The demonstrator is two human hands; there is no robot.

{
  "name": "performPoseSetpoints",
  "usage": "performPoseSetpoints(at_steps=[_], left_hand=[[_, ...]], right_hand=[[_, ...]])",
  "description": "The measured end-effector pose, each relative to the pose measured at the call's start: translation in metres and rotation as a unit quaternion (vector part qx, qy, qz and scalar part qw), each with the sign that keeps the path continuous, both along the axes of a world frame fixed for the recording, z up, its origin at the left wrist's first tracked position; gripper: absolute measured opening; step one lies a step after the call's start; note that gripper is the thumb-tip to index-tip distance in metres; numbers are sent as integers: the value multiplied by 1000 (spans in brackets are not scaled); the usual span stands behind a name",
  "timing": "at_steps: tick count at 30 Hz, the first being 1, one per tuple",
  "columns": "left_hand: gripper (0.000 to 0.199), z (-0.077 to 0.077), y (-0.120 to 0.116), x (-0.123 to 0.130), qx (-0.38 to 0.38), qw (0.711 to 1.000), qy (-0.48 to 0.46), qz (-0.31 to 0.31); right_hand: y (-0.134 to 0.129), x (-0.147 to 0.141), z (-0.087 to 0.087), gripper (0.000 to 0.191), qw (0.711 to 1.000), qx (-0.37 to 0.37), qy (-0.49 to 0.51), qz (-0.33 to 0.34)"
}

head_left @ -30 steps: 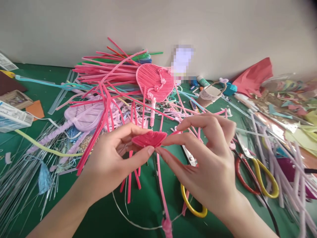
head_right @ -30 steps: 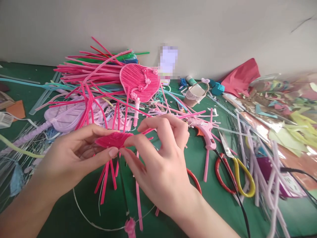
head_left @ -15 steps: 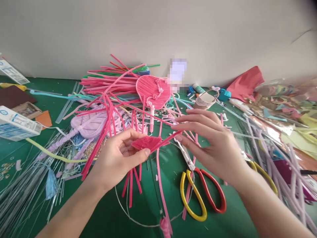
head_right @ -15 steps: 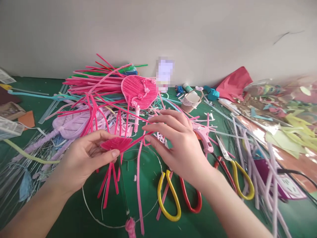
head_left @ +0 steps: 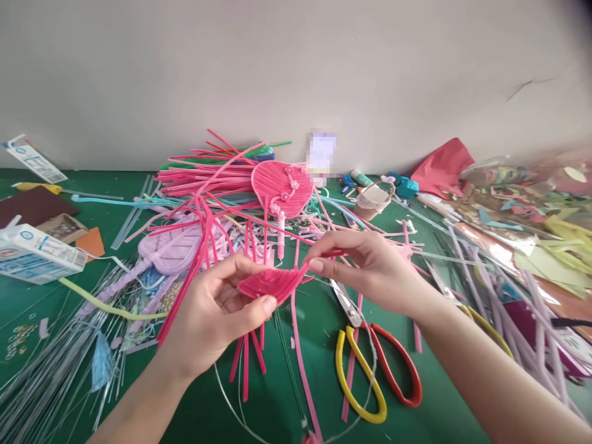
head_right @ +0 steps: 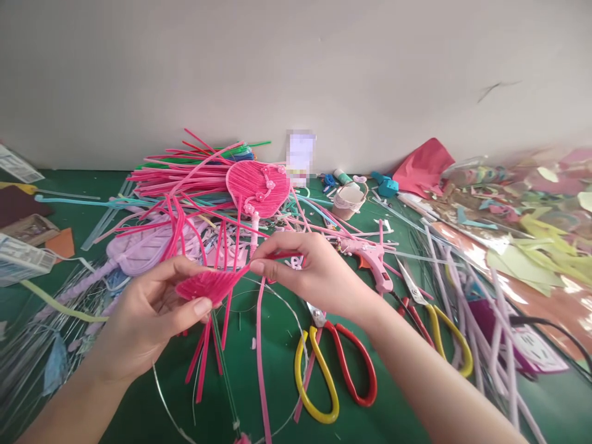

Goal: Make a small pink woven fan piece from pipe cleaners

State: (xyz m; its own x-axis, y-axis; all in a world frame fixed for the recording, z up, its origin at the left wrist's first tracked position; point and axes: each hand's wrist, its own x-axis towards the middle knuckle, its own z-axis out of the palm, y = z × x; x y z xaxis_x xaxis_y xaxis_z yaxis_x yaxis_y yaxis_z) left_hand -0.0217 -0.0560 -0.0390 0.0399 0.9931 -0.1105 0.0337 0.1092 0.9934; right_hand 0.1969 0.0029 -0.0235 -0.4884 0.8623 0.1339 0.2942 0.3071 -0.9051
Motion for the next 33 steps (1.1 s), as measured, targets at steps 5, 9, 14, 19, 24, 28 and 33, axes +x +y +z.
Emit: performPoseSetpoints(at_steps=[5, 9, 14, 19, 24, 28, 33], left_hand=[[17, 6, -4, 0, 11, 999, -34, 4], [16, 11, -7, -1, 35, 999, -33, -2], [16, 11, -11, -1, 56, 998, -41, -9], [19, 8, -13, -3, 66, 996, -67, 6], [21, -1, -11, -7, 88, 988, -125, -18], [18, -9, 1, -16, 112, 979, -141, -94], [21, -6, 24, -24, 178, 964, -84, -179]], right_hand=[[-9, -2, -6, 19, 964, -224, 139, 32], [-12, -6, -13, 19, 915, -329, 219, 85], [-18, -21, -22, 31, 822, -439, 338, 130], [-28, -31, -20, 34, 770, -516, 351, 133], [-31, -37, -26, 41, 749, -547, 335, 170], [-26, -41, -26, 42, 747, -554, 316, 188], [-26, -43, -9, 38, 783, -522, 313, 124]])
